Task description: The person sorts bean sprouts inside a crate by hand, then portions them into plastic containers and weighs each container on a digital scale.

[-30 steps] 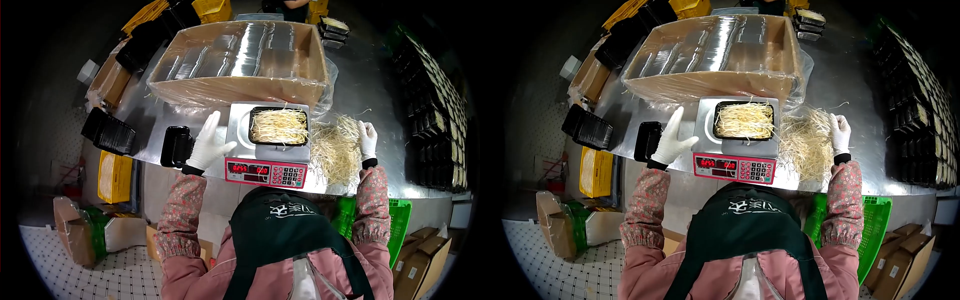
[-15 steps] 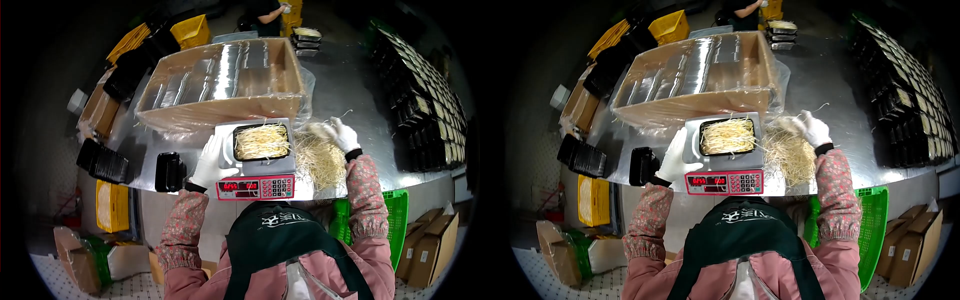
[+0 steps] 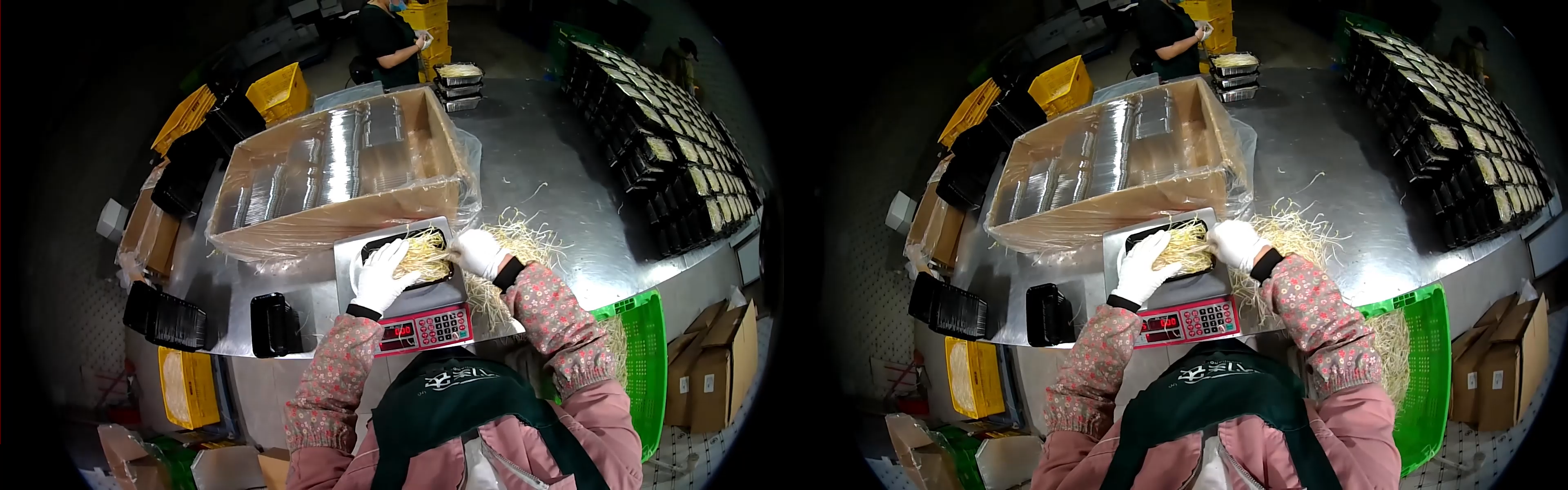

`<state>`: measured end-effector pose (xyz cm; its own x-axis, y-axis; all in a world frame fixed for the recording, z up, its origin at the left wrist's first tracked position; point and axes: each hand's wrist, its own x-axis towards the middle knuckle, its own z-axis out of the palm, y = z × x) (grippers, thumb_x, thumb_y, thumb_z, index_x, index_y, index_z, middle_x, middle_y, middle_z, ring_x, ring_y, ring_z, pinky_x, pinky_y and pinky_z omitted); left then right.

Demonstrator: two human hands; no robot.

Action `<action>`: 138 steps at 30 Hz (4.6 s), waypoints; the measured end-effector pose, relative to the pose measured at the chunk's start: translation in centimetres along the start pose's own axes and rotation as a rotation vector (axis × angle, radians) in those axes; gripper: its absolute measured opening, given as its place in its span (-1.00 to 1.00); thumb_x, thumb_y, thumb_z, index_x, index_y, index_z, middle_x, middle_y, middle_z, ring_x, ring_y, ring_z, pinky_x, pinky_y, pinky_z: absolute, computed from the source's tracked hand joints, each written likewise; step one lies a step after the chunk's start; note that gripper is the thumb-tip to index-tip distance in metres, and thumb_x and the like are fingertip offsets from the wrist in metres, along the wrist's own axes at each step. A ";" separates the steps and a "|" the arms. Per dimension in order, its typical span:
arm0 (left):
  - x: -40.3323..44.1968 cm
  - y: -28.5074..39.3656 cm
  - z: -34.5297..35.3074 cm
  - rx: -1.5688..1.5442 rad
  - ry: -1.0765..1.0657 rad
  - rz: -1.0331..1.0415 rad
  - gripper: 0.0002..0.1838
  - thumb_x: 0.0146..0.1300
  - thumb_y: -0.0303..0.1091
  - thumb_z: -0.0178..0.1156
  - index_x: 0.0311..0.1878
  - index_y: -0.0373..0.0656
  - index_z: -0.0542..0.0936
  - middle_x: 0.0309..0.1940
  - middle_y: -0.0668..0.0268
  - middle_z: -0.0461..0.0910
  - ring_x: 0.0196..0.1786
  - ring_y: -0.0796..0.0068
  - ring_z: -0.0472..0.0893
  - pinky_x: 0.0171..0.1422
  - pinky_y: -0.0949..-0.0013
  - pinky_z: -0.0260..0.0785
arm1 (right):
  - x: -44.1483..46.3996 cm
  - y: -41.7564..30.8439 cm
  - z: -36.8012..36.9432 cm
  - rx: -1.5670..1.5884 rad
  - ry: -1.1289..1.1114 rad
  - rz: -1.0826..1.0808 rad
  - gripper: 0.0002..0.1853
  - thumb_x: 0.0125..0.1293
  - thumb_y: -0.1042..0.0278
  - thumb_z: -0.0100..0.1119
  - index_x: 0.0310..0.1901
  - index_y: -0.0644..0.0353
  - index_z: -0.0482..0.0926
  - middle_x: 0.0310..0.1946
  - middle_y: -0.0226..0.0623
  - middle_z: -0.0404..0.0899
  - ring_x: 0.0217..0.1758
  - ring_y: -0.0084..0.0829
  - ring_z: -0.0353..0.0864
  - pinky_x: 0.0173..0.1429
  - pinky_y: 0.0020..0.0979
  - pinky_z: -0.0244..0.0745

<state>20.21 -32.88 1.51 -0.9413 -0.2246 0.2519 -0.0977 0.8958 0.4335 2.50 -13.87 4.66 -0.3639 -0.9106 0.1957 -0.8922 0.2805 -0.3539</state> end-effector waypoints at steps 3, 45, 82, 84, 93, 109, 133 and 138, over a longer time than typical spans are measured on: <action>0.0 0.8 -1.2 -0.032 -0.006 -0.049 -0.17 0.14 0.08 0.39 0.41 -0.16 0.42 0.37 0.06 0.43 0.42 0.10 0.38 0.53 0.14 0.14 | 0.5 0.9 -4.8 0.044 0.059 -0.027 -0.81 0.17 0.18 0.34 -0.36 0.12 0.74 -0.46 -0.13 0.67 -0.33 -0.07 0.68 -0.19 -0.14 0.59; -1.0 0.8 3.3 0.112 -0.056 -0.134 -0.31 0.41 -0.08 0.02 0.50 -0.25 0.22 0.48 0.08 0.23 0.50 -0.08 0.16 0.55 -0.17 -0.04 | 5.9 -4.3 -0.2 0.305 -0.189 -0.051 -0.37 0.38 -0.26 0.08 0.04 0.28 0.59 -0.32 0.08 0.67 -0.21 0.06 0.69 -0.07 -0.08 0.58; -3.3 -0.5 -7.6 -1.669 0.320 -0.312 -0.26 0.49 -0.18 0.07 0.56 -0.28 0.01 0.22 -0.06 0.49 0.00 0.22 0.65 -0.05 0.21 0.61 | 1.7 -2.6 -8.0 0.772 0.122 -0.320 -0.57 0.37 0.25 0.25 0.23 0.17 0.56 0.30 -0.07 0.51 0.44 -0.11 0.39 0.52 -0.13 0.23; -3.7 -0.5 -6.7 -1.778 0.748 -0.390 -0.22 0.38 -0.37 0.19 0.56 -0.27 0.04 0.26 -0.02 0.47 0.04 0.29 0.61 0.03 0.24 0.57 | -0.4 -0.9 -3.3 0.299 0.221 -0.026 -0.38 0.43 0.10 0.13 0.40 0.27 0.32 0.34 0.01 0.44 0.47 -0.08 0.35 0.55 -0.06 0.13; -4.6 -2.5 -0.1 -1.870 0.835 -0.577 -0.26 0.45 -0.25 0.11 0.58 -0.14 0.02 0.43 0.12 0.30 0.28 0.22 0.45 0.40 0.09 0.32 | -2.0 -5.5 4.5 0.094 0.148 -0.083 -0.17 0.44 -0.06 0.06 0.46 0.46 0.08 0.37 0.34 0.26 0.42 0.20 0.31 0.54 -0.06 0.13; -7.3 0.6 -4.1 -1.872 0.811 -0.297 -0.29 0.43 -0.34 0.12 0.58 -0.11 0.08 0.27 0.10 0.46 0.00 0.31 0.60 0.09 0.19 0.55 | -1.3 -3.6 -1.4 0.891 0.096 0.095 -0.61 0.53 0.12 0.06 0.19 0.21 0.60 -0.04 -0.20 0.70 0.02 -0.38 0.66 0.12 -0.37 0.52; -1.0 -9.0 2.7 -1.055 0.349 -0.615 -0.73 0.34 -0.38 0.30 0.01 -0.35 0.70 -0.08 0.31 0.71 -0.05 0.56 0.60 0.10 0.46 0.43 | 4.0 2.4 7.4 1.184 0.119 0.463 -0.82 0.40 0.32 0.23 -0.15 0.28 0.58 -0.27 -0.38 0.61 -0.19 -0.60 0.55 -0.05 -0.48 0.50; -0.4 -8.9 3.3 -0.974 0.473 -0.435 -0.83 0.29 -0.47 0.29 -0.14 -0.37 0.72 -0.19 0.28 0.71 -0.13 0.45 0.62 0.07 0.38 0.47 | 4.5 3.3 10.8 1.019 0.317 0.346 -0.82 0.34 0.26 0.29 -0.32 0.19 0.63 -0.39 -0.46 0.59 -0.32 -0.63 0.50 -0.17 -0.46 0.47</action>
<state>20.41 -39.47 -5.29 -0.6549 -0.7449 0.1272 0.1001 0.0813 0.9917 0.77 -20.34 -5.48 -0.7311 -0.6728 0.1138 -0.1470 -0.0076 -0.9891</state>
